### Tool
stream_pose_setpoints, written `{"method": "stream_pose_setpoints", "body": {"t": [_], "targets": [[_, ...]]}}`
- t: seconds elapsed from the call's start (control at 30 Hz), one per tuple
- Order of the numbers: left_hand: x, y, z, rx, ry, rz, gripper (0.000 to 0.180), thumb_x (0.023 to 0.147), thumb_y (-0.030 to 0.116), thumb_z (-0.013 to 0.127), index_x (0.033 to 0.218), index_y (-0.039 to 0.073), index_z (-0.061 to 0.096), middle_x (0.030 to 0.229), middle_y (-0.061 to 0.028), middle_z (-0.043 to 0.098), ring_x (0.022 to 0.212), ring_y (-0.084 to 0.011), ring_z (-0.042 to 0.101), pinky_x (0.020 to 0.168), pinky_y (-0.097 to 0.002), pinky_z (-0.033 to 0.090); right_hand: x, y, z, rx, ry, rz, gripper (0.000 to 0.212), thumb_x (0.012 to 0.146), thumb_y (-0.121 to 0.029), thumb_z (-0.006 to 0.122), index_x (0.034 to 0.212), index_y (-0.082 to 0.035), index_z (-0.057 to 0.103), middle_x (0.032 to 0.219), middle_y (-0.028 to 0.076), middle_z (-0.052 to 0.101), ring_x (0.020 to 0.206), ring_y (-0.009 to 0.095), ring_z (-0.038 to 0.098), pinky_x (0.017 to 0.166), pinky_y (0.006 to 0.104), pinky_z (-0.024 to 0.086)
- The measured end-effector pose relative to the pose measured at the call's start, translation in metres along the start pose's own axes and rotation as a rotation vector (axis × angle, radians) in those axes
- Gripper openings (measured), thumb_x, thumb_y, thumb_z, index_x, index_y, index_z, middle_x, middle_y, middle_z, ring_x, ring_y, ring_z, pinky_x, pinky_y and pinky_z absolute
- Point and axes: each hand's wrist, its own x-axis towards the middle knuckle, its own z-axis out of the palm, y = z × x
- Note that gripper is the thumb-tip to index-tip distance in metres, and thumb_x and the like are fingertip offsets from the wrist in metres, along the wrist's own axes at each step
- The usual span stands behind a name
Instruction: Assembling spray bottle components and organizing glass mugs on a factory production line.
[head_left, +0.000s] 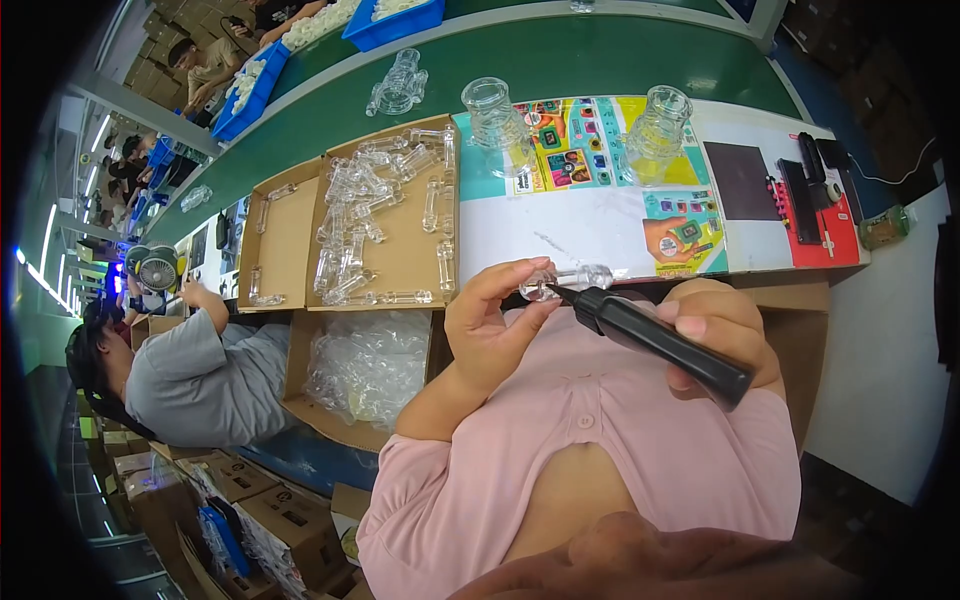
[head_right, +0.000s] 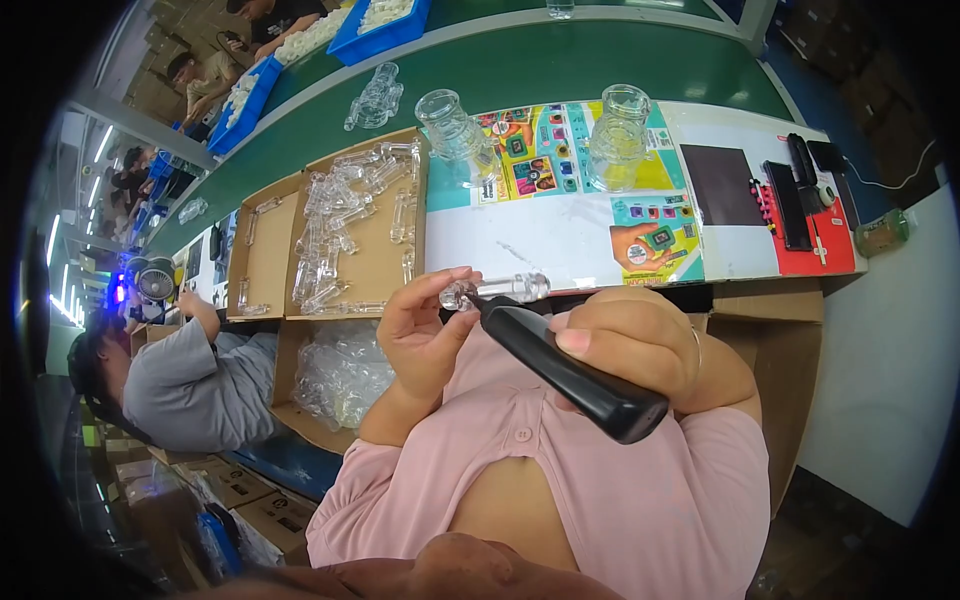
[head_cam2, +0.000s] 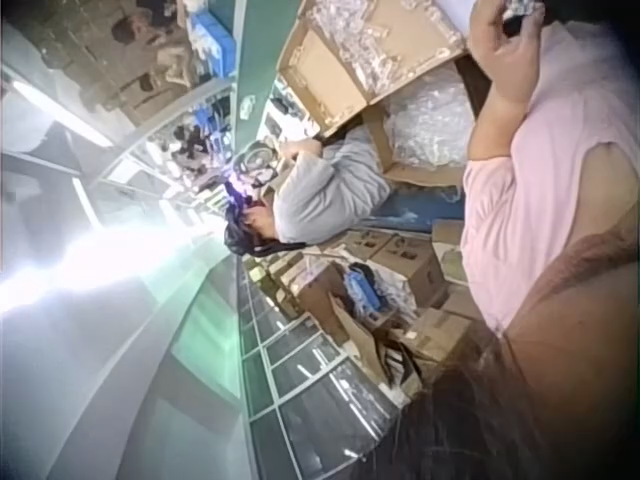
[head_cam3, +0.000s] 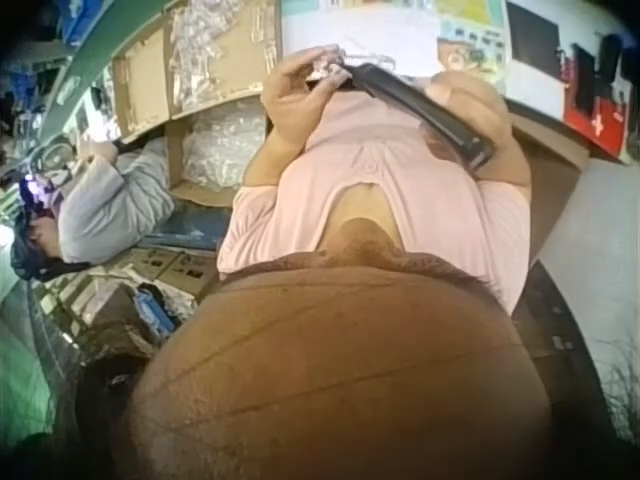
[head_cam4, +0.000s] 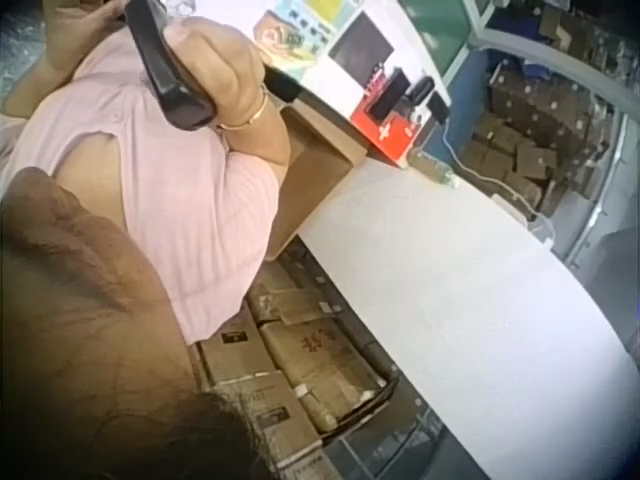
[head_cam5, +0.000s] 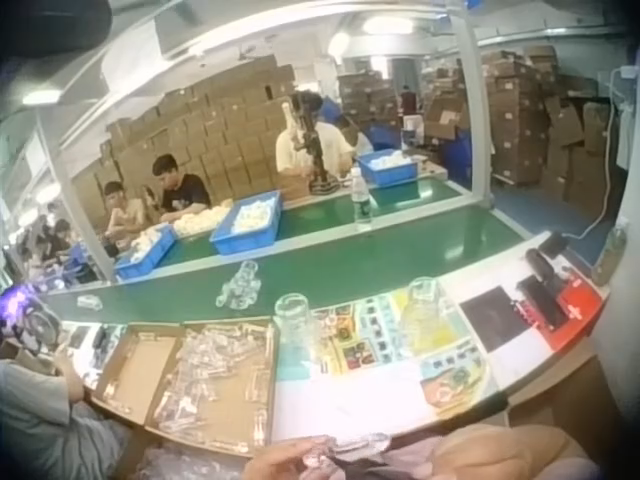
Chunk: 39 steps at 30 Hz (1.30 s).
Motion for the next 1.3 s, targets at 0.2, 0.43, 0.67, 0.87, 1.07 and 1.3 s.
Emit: {"method": "stream_pose_setpoints", "body": {"t": [0.2, 0.43, 0.67, 0.87, 1.07, 1.3], "targets": [[0.002, 0.005, -0.007, -0.518, -0.074, -0.317, 0.042, 0.07, -0.007, 0.068, 0.104, 0.0, 0.046, 0.106, -0.0196, 0.058, 0.098, -0.0243, 0.059, 0.085, -0.033, 0.048, -0.011, 0.009, 0.006, 0.094, 0.144, -0.102, 0.042, 0.073, -0.021, 0.073, 0.102, -0.001, 0.05, 0.09, 0.012, 0.056, 0.072, 0.022, 0.06, 0.058, 0.0296, 0.051], [0.0, 0.005, -0.009, -0.662, -0.101, -0.433, 0.038, 0.071, -0.003, 0.069, 0.101, 0.0, 0.047, 0.105, -0.0198, 0.058, 0.097, -0.024, 0.059, 0.085, -0.0337, 0.049, -0.005, 0.007, 0.001, 0.19, 0.009, -0.08, 0.036, 0.08, -0.022, 0.064, 0.104, -0.001, 0.046, 0.094, 0.015, 0.053, 0.069, 0.024, 0.057, 0.058, 0.032, 0.049], [0.003, 0.002, -0.006, -0.714, -0.113, -0.456, 0.037, 0.071, -0.003, 0.069, 0.101, 0.0, 0.047, 0.105, -0.0208, 0.058, 0.097, -0.0242, 0.06, 0.085, -0.0337, 0.049, -0.009, 0.007, 0.0, 0.197, 0.031, -0.089, 0.04, 0.077, -0.02, 0.067, 0.106, -0.001, 0.047, 0.099, 0.016, 0.053, 0.076, 0.027, 0.058, 0.063, 0.0348, 0.049], [0.001, -0.001, -0.007, -0.646, -0.086, -0.441, 0.038, 0.071, -0.002, 0.069, 0.102, 0.0, 0.047, 0.106, -0.0209, 0.058, 0.096, -0.0232, 0.06, 0.085, -0.0325, 0.049, -0.009, 0.014, -0.003, 0.084, -0.119, -0.269, 0.048, 0.074, -0.018, 0.07, 0.109, 0.003, 0.045, 0.101, 0.021, 0.051, 0.075, 0.029, 0.057, 0.061, 0.0374, 0.05], [0.002, 0.001, -0.006, -0.607, -0.075, -0.414, 0.037, 0.072, -0.005, 0.068, 0.102, 0.0, 0.047, 0.107, -0.0216, 0.057, 0.097, -0.0228, 0.059, 0.085, -0.0324, 0.048, -0.005, 0.017, 0.009, 0.065, 0.026, -0.363, 0.03, 0.071, -0.003, 0.061, 0.098, 0.006, 0.053, 0.092, 0.019, 0.057, 0.062, 0.023, 0.055, 0.052, 0.0311, 0.046], [0.0, 0.001, -0.005, -0.457, -0.073, -0.31, 0.037, 0.072, -0.008, 0.066, 0.102, -0.001, 0.047, 0.107, -0.0217, 0.057, 0.099, -0.0235, 0.058, 0.087, -0.0339, 0.047, -0.002, 0.017, 0.012, 0.062, 0.029, -0.437, 0.031, 0.071, -0.003, 0.061, 0.097, 0.008, 0.051, 0.09, 0.021, 0.056, 0.057, 0.021, 0.053, 0.047, 0.0303, 0.044]]}}
